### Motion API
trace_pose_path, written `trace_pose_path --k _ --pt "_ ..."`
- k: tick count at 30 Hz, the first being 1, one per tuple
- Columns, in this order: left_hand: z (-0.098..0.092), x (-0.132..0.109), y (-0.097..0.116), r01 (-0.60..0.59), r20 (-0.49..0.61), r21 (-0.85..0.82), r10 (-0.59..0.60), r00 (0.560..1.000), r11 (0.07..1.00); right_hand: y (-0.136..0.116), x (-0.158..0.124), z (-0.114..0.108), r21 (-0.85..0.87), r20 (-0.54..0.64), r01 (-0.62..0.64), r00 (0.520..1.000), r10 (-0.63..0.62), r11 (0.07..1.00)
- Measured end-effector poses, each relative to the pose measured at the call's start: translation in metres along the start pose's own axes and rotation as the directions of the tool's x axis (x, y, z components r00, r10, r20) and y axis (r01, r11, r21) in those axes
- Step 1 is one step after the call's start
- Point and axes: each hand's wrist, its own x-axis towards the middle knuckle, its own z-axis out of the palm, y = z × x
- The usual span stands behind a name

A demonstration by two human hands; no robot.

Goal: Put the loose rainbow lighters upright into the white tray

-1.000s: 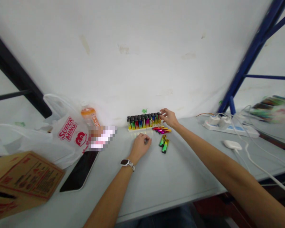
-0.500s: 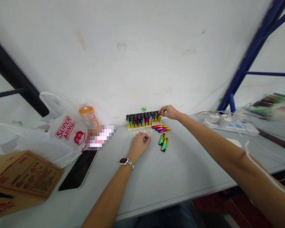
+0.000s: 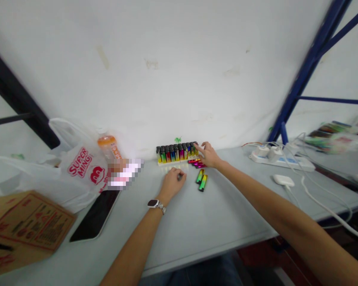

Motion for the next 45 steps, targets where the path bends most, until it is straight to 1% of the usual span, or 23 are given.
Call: trace_pose_path --k 4,8,12,16,19,21,22,23,24,25,26,27,28,29,30,31,33,35,37,39,42,43,45 --pt "0.000 0.001 0.000 0.007 0.006 -0.002 -0.007 1.000 1.000 -0.012 -0.020 -0.011 -0.014 0.037 -0.008 0.999 0.009 1.000" --pt "0.000 0.001 0.001 -0.004 0.008 -0.003 0.004 1.000 1.000 -0.018 -0.033 -0.028 -0.056 0.188 0.022 0.982 -0.011 0.998" --pt "-0.001 0.000 0.001 -0.001 0.008 -0.007 0.001 1.000 1.000 -0.023 -0.031 -0.039 -0.102 0.303 0.034 0.953 -0.002 0.994" --pt "0.000 0.000 0.000 -0.013 -0.006 -0.002 0.013 1.000 1.000 -0.031 -0.022 -0.041 -0.137 0.400 0.091 0.916 -0.029 0.986" --pt "-0.001 0.000 0.000 -0.008 -0.003 -0.006 0.008 1.000 1.000 -0.036 -0.017 -0.038 -0.065 0.376 0.118 0.923 -0.085 0.991" --pt "-0.001 0.001 -0.001 -0.013 0.001 -0.016 0.013 1.000 1.000 -0.041 -0.016 -0.034 0.130 0.288 0.057 0.953 -0.092 0.990" --pt "-0.001 0.001 -0.001 -0.018 0.002 -0.020 0.018 1.000 1.000 -0.046 -0.017 -0.032 0.287 0.225 0.005 0.972 -0.073 0.958" --pt "0.000 0.001 -0.001 -0.022 0.003 -0.022 0.023 1.000 1.000 -0.052 -0.017 -0.030 0.469 0.162 -0.046 0.986 -0.034 0.882" --pt "0.000 0.001 -0.002 -0.025 0.006 -0.022 0.026 1.000 0.999 -0.060 -0.018 -0.029 0.647 0.114 -0.091 0.993 0.021 0.757" --pt "0.000 0.001 -0.002 -0.028 0.009 -0.019 0.028 1.000 0.999 -0.068 -0.019 -0.027 0.797 0.087 -0.123 0.992 0.090 0.592" --pt "0.000 0.001 -0.002 -0.029 0.011 -0.015 0.029 1.000 0.999 -0.077 -0.020 -0.026 0.900 0.089 -0.147 0.983 0.159 0.410" --pt "0.000 0.001 -0.002 -0.029 0.014 -0.013 0.029 0.999 1.000 -0.086 -0.021 -0.025 0.956 0.117 -0.171 0.967 0.225 0.239" --pt "0.000 0.001 -0.002 -0.029 0.015 -0.012 0.029 0.999 1.000 -0.094 -0.023 -0.024 0.976 0.162 -0.195 0.945 0.283 0.093" --pt "0.000 0.001 -0.003 -0.030 0.016 -0.012 0.031 0.999 0.999 -0.101 -0.025 -0.023 0.976 0.212 -0.216 0.923 0.320 -0.023" --pt "0.000 0.001 -0.003 -0.032 0.015 -0.012 0.032 0.999 0.999 -0.107 -0.027 -0.021 0.966 0.258 -0.236 0.904 0.341 -0.105" --pt "0.000 0.001 -0.002 -0.033 0.015 -0.011 0.033 0.999 0.999 -0.111 -0.029 -0.020 0.955 0.293 -0.253 0.891 0.348 -0.156" --pt "0.000 0.002 -0.002 -0.031 0.016 -0.010 0.031 0.999 0.999 -0.115 -0.034 -0.016 0.941 0.331 -0.279 0.877 0.349 -0.191" --pt "-0.001 0.002 -0.001 -0.025 0.020 -0.012 0.025 0.999 1.000 -0.116 -0.039 -0.013 0.935 0.352 -0.307 0.860 0.369 -0.177" --pt "-0.001 0.001 -0.001 -0.021 0.022 -0.017 0.022 1.000 1.000 -0.117 -0.042 -0.012 0.927 0.374 -0.346 0.829 0.415 -0.146" --pt "-0.002 0.001 0.000 -0.023 0.024 -0.022 0.024 0.999 0.999 -0.119 -0.044 -0.013 0.929 0.360 -0.357 0.803 0.475 -0.099" --pt "-0.003 0.001 0.001 -0.022 0.024 -0.029 0.022 0.999 0.999 -0.122 -0.046 -0.017 0.947 0.294 -0.317 0.787 0.542 -0.054" --pt "-0.003 0.001 0.001 -0.019 0.023 -0.029 0.019 1.000 0.999 -0.123 -0.046 -0.018 0.950 0.291 -0.306 0.787 0.545 -0.065" --pt "-0.003 0.001 0.001 -0.015 0.022 -0.030 0.016 1.000 0.999 -0.123 -0.046 -0.018 0.943 0.329 -0.308 0.792 0.515 -0.127"
